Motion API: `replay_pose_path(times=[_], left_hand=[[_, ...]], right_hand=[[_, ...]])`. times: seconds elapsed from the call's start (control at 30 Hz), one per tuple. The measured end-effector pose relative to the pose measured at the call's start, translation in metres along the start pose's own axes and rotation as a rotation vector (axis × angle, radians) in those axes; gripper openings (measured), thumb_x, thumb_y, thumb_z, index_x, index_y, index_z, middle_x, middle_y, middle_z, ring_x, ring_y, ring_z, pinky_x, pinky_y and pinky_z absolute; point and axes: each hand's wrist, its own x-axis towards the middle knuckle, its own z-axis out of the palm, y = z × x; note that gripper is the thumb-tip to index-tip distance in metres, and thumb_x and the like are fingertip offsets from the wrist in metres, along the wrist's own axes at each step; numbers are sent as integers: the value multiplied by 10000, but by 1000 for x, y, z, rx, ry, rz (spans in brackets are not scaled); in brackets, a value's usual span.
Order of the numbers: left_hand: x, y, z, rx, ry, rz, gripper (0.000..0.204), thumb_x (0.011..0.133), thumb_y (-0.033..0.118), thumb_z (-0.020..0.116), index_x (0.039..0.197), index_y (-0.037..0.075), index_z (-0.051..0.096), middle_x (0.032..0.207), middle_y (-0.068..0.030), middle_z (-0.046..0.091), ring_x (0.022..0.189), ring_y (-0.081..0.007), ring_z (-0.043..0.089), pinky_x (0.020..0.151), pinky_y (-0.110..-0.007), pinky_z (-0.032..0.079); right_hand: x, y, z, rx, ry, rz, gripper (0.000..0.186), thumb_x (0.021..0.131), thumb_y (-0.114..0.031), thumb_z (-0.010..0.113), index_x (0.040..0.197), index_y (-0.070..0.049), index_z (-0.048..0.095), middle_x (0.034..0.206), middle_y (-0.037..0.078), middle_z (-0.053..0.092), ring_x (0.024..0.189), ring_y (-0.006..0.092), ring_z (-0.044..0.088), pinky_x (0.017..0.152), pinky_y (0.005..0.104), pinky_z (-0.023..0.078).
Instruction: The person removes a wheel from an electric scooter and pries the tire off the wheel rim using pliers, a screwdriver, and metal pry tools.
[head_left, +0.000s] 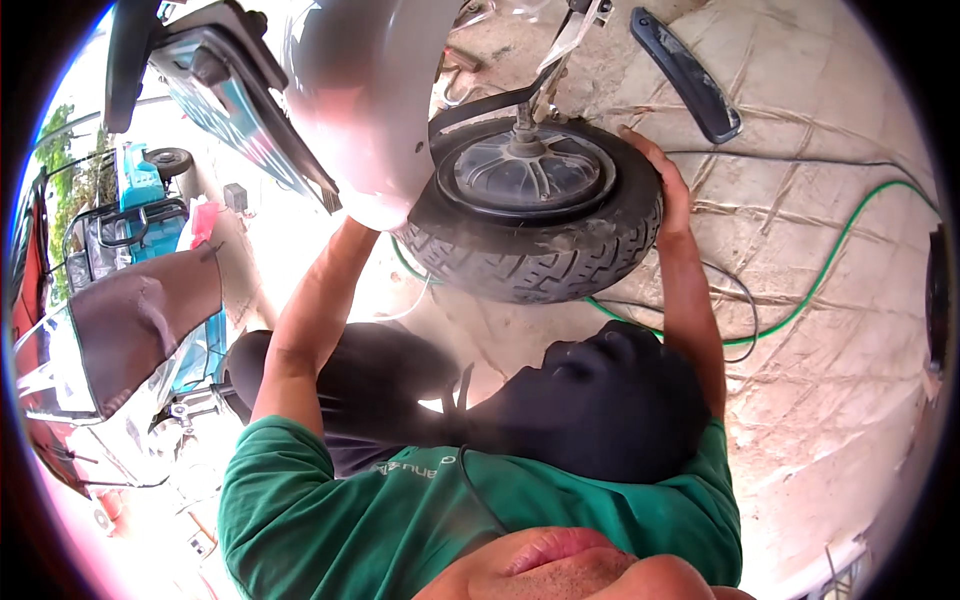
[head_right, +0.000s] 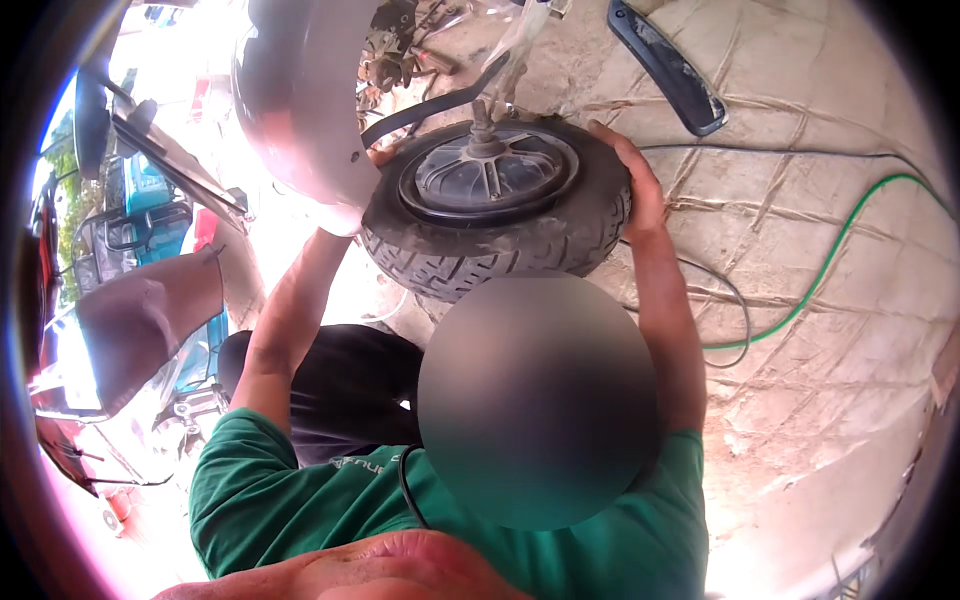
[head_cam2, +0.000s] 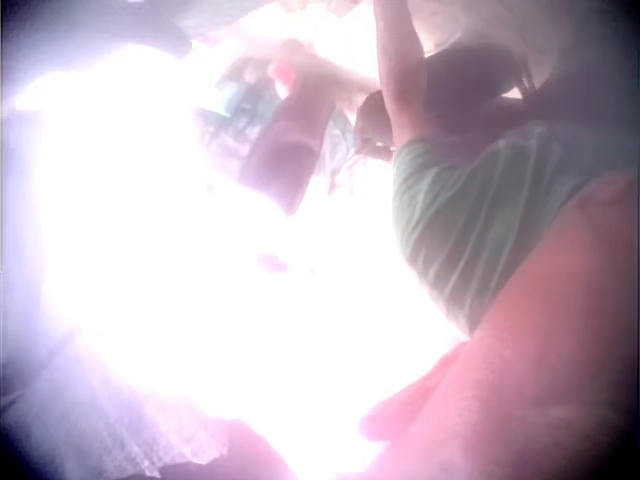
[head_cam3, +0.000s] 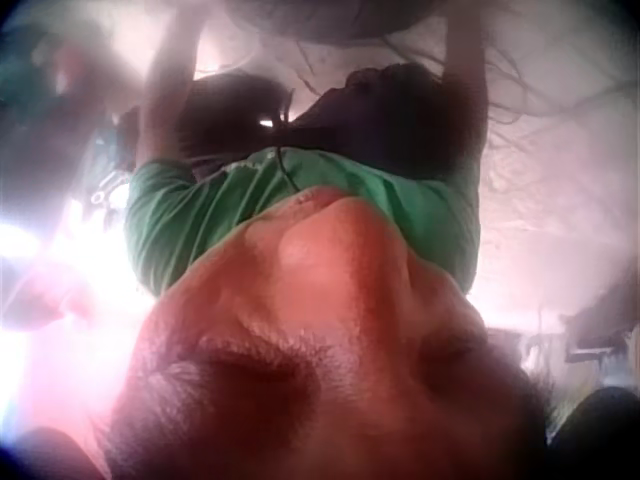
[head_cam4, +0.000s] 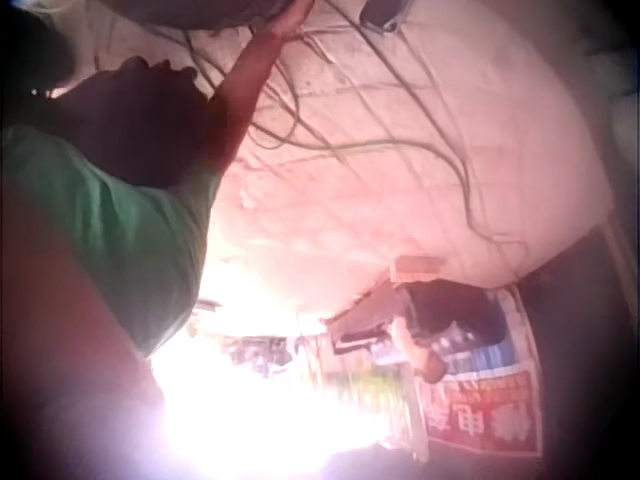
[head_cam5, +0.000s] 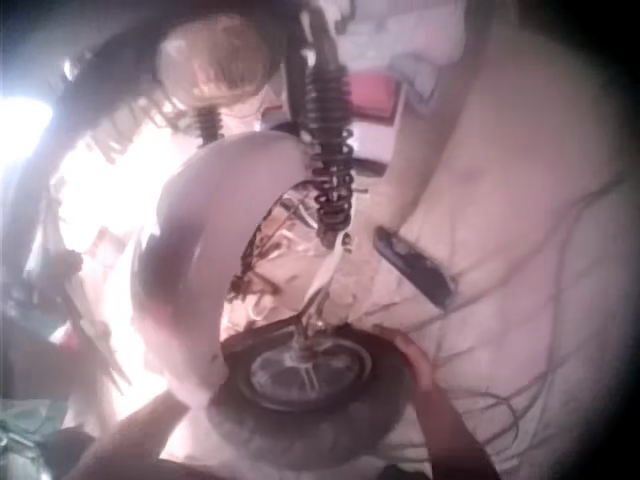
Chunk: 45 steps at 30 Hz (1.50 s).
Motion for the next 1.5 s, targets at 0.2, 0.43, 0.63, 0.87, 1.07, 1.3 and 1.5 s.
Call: replay_pose_path(times=[0.2, 0.43, 0.63, 0.87, 1.07, 1.3, 1.5], left_hand=[[1, -14, 23, -301, -81, 40, 543, 1051, 386, 523, 1431, -2, 544, 1414, -170, 608, 1254, -241, 609, 1067, -362, 502], [-47, -70, 61, -607, -374, -254, 525, 1056, 383, 532, 1424, 8, 555, 1402, -160, 619, 1235, -229, 624, 1049, -351, 524], [-94, -131, 147, -564, -52, -191, 590, 1021, 425, 585, 1494, 81, 506, 1487, -136, 557, 1304, -276, 577, 1118, -429, 463], [-89, -158, 143, 1510, -31, 362, 642, 1001, 414, 638, 1550, 137, 455, 1522, -116, 528, 1359, -294, 527, 1158, -445, 423], [-82, -139, 154, 725, -66, 30, 604, 1004, 154, 679, 1547, 74, 428, 1458, -96, 548, 1322, -225, 485, 1152, -345, 385], [-105, -74, 84, 1144, -82, 401, 555, 1030, 110, 619, 1523, -11, 394, 1496, -117, 503, 1358, -218, 474, 1173, -372, 372], [-126, -36, 109, 1146, 125, 437, 528, 1089, 321, 516, 1487, -21, 457, 1535, -181, 473, 1376, -271, 470, 1161, -404, 356]], right_hand=[[2, 12, -10, 284, 11, -247, 550, 1019, -420, 503, 1174, 62, 720, 1435, 203, 614, 1274, 312, 600, 1130, 430, 432], [26, -84, 21, -22, 123, 70, 482, 1006, -414, 546, 982, 30, 733, 1110, 139, 760, 1010, 259, 699, 964, 378, 526], [85, -172, 47, -395, -72, -71, 278, 1023, -276, 634, 1105, -21, 709, 1045, 80, 745, 856, 161, 704, 801, 337, 579], [107, -160, 67, -420, -64, 2, 563, 887, -512, 694, 1222, -59, 693, 1068, 151, 759, 933, 257, 729, 850, 378, 582], [118, -150, 55, -320, -277, -58, 452, 971, -473, 618, 1111, -67, 759, 1108, 106, 753, 973, 187, 702, 897, 344, 561], [72, -155, 37, -922, -120, -278, 610, 1042, -542, 468, 1253, -10, 679, 1235, 172, 703, 1121, 270, 645, 983, 412, 469], [94, -133, 35, -928, -223, -623, 605, 1061, -529, 402, 1244, -19, 669, 1279, 240, 664, 1158, 409, 623, 1012, 468, 446]])
